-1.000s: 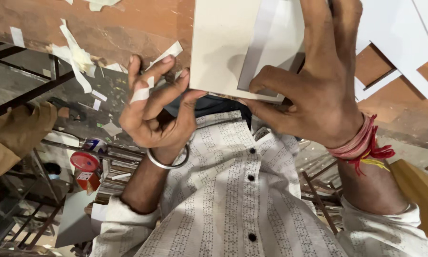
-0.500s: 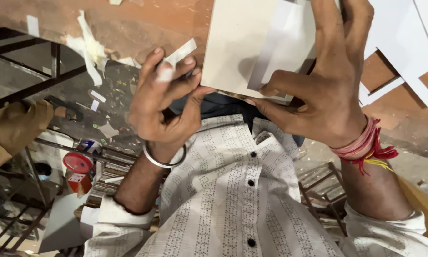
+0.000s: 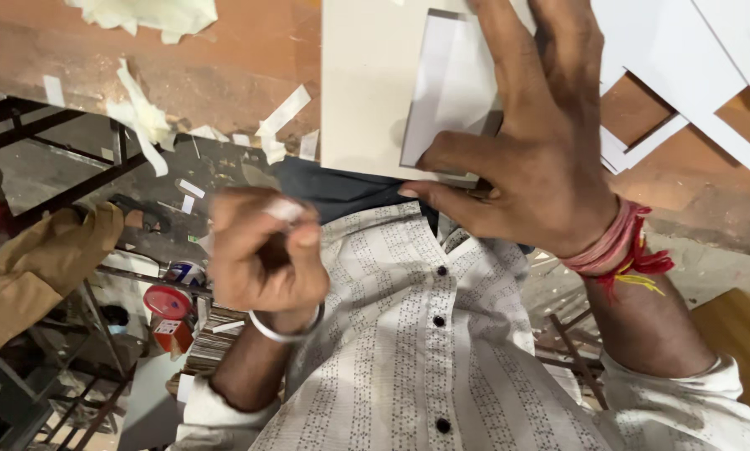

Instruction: The person assembles small white paper frames by applying adhesive tape to the edges of rectangular paper pieces and pressing them together. The person repeatedly picks up paper pieces, applies tape, and joins them to form frame-like structures, stacking completed units on the table.

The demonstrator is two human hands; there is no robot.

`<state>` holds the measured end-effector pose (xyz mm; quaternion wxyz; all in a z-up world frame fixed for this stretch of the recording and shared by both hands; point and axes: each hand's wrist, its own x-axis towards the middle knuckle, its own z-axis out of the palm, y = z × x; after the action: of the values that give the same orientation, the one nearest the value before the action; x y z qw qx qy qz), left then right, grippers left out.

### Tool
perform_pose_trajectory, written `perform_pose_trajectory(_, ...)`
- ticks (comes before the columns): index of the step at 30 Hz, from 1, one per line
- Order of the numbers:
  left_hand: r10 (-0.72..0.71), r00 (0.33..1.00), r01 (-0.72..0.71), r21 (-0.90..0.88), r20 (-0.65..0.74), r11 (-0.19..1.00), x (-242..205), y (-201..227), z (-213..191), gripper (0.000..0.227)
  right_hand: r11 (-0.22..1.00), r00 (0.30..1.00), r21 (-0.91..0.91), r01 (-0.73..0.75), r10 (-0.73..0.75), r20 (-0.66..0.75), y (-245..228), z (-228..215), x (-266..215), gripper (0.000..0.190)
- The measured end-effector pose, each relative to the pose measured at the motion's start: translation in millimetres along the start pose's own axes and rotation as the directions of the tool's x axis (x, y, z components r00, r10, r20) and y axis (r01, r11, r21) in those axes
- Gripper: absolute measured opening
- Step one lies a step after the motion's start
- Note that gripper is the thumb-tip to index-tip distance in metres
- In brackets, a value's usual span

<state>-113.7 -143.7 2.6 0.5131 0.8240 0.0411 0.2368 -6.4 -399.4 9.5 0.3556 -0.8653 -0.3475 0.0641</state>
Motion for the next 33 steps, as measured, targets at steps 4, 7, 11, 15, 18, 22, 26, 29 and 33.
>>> perform_pose_trajectory(4,-0.397,0.881,0.438,-0.129,0.257,0.89,-20,17,11,0.021,1.0,1.0,-0.004,0.005,-0.005,-0.004,-1,0,3,0.032)
perform_pose_trajectory(7,-0.576,0.748,0.655,-0.225,0.329,0.722,-21,26,19,0.021,0.999,0.999,0.004,0.032,-0.032,0.001,-2,-2,6,0.035)
perform_pose_trajectory(11,-0.667,0.713,0.7,-0.252,0.216,0.668,-26,25,40,0.02,0.999,1.0,0.033,0.022,-0.023,0.021,-6,-4,3,0.042)
perform_pose_trajectory(15,-0.667,0.717,0.694,-0.303,0.202,0.653,-39,16,43,0.017,0.999,0.999,0.007,0.046,-0.046,-0.018,-7,-3,5,0.039)
perform_pose_trajectory(18,-0.616,0.748,0.658,-0.401,0.248,0.638,-41,-5,44,0.01,0.998,0.997,0.008,0.069,-0.068,-0.035,-6,-5,8,0.04)
perform_pose_trajectory(22,-0.598,0.766,0.642,-0.332,0.237,0.691,-50,-14,36,0.006,0.996,0.996,0.02,0.086,-0.085,-0.026,-14,-1,7,0.038)
perform_pose_trajectory(26,-0.615,0.74,0.664,-0.442,0.272,0.603,-54,-14,35,0.008,0.998,0.999,0.036,0.046,-0.046,0.004,-25,-2,0,0.036)
perform_pose_trajectory(29,-0.606,0.734,0.659,-0.538,0.308,0.525,-58,-10,26,0.023,0.999,1.0,0.048,0.013,-0.014,0.014,-29,-3,-2,0.039)
perform_pose_trajectory(33,-0.52,0.744,0.666,-0.529,0.419,0.526,-56,-3,16,0.034,0.998,1.0,0.058,0.026,-0.027,0.016,-27,-2,-9,0.041)
